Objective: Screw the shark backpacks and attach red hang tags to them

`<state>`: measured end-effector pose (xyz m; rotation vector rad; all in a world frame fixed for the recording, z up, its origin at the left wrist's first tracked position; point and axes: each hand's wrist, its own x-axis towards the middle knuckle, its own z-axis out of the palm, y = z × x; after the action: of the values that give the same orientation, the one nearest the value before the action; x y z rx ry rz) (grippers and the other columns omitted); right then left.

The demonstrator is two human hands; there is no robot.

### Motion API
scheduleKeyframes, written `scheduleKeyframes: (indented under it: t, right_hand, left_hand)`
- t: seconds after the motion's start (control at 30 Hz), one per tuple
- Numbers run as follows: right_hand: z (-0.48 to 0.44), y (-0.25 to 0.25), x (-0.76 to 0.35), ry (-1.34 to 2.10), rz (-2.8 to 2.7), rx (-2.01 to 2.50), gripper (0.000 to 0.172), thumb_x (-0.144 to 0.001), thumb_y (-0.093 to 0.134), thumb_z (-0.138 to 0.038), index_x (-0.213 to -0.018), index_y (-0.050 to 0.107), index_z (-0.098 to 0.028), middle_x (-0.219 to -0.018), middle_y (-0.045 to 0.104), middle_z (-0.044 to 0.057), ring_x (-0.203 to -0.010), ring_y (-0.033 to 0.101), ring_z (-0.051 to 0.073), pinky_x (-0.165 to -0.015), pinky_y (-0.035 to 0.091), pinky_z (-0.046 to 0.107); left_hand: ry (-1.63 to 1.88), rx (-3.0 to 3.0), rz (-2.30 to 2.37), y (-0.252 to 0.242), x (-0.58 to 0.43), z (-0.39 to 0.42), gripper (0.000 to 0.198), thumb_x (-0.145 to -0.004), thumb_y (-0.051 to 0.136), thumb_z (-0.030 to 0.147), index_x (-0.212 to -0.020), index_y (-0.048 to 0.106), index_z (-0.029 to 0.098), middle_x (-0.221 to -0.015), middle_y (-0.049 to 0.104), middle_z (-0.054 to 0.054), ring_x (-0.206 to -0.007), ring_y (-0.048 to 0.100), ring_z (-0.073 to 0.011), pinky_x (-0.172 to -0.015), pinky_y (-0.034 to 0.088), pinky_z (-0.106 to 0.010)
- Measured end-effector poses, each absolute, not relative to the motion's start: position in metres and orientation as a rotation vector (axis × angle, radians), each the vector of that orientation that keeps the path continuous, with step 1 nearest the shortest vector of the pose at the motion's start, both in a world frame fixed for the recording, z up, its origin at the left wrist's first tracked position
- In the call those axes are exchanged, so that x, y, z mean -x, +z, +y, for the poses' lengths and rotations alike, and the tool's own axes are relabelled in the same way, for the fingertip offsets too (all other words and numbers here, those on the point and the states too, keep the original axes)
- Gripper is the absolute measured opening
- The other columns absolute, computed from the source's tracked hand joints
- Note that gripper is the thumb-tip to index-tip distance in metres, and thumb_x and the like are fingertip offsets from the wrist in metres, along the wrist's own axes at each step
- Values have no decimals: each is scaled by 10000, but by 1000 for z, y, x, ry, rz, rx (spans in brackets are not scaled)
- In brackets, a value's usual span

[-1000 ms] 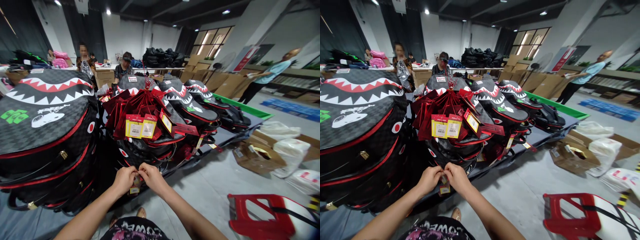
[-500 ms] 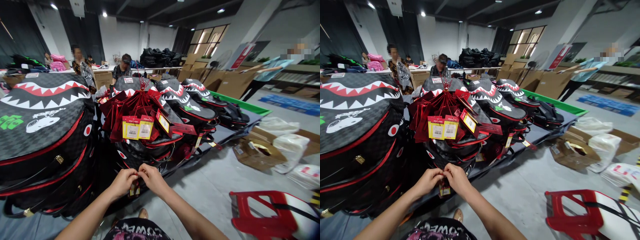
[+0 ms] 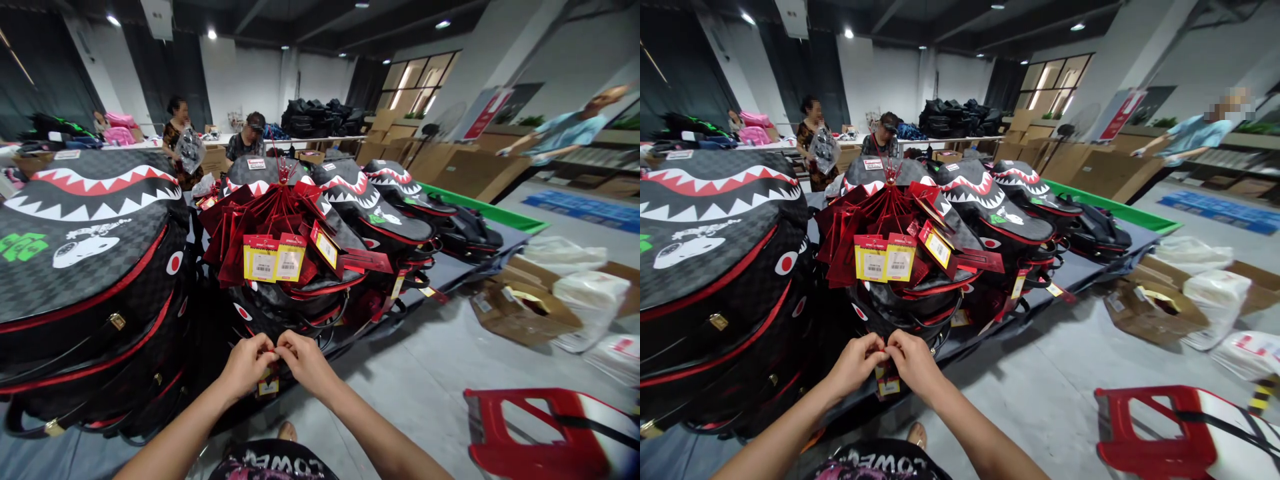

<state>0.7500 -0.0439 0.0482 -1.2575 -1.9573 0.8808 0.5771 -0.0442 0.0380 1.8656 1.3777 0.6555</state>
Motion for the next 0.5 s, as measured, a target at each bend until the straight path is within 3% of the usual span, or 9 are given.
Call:
scheduleKeyframes:
  t: [0.1,0.5]
  right_hand:
    - [-43,47,-752,877,-1960,1250,118,-885,507,-168,-780,553,-197,-709,582,-19,-662,544,118,-620,383,215]
    - [-42,49,-759,894,-1942,1224,121,-881,515,-160,-770,551,-193,-686,574,-22,-641,542,115,-599,375,213]
  left_hand:
    - [655,-1911,1347,37,-578,-45,204,-884,474,244,-863,677,231,-753,703,18,-689,634,-128,-649,402,-210]
    - [716,-2084,1455,35,-581,-45,146,-873,483,188,-822,618,208,-787,666,2,-718,617,-130,-667,391,-220]
